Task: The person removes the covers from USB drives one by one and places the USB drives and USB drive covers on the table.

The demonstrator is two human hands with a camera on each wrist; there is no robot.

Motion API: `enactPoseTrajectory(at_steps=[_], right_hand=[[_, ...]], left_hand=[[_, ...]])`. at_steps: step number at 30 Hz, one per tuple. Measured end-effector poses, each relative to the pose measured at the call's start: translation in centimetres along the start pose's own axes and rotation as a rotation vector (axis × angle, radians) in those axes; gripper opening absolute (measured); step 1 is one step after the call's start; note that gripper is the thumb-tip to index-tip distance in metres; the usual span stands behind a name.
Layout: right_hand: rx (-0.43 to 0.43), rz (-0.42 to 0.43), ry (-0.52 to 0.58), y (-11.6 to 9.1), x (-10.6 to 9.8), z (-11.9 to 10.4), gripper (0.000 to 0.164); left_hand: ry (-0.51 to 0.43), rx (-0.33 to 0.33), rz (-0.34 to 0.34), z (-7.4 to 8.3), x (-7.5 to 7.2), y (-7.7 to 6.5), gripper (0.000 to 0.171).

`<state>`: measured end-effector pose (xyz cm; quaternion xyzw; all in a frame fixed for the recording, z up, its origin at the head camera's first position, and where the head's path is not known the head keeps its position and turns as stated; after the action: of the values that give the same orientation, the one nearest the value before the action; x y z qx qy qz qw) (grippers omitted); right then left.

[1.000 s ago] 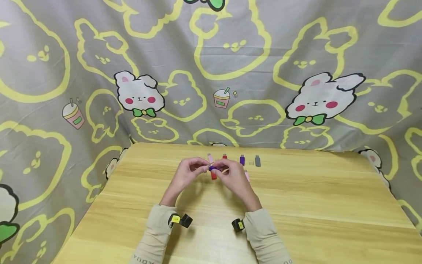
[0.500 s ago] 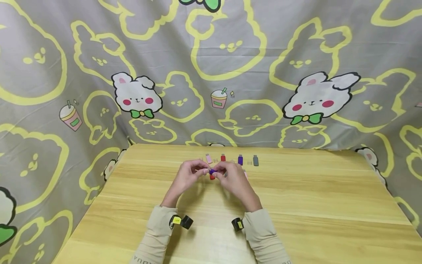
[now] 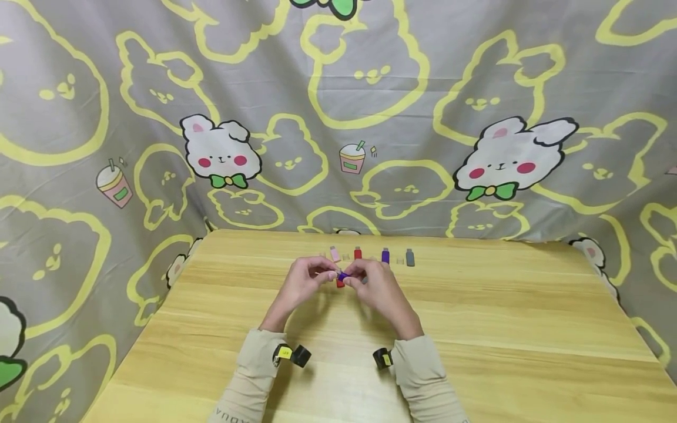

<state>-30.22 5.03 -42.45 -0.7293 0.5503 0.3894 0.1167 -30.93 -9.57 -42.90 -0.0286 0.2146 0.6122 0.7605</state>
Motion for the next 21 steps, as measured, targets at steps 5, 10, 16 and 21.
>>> enactPoseTrajectory(at_steps=[5, 10, 16, 21], right_hand=[[0.02, -0.02, 0.027, 0.1, 0.5, 0.4, 0.005], [0.042, -0.036, 0.024, 0.1, 0.9, 0.9, 0.008], [0.046, -0.053, 0.033, 0.1, 0.6, 0.8, 0.008], [0.047, -0.067, 0.035, 0.0, 0.2, 1.0, 0.005]], left_hand=[[-0.011, -0.027, 0.012, -0.7, -0.1, -0.2, 0.007], [-0.022, -0.064, 0.015, -1.2, -0.1, -0.4, 0.007], [-0.019, -0.065, 0.024, -1.1, 0.1, -0.2, 0.008], [-0.026, -0.048, 0.002, -0.9, 0.1, -0.1, 0.006]])
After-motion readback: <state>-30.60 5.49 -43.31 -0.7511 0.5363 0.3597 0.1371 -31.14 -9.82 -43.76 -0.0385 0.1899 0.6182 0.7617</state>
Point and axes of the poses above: each hand's wrist, its own y-axis towards the middle knuckle, its own x-axis out of the palm, z = x × y, the point moved 9 cm from there along y, towards the middle knuckle, and after that the axes turned 7 degrees about -y, right-handed, at the moved point
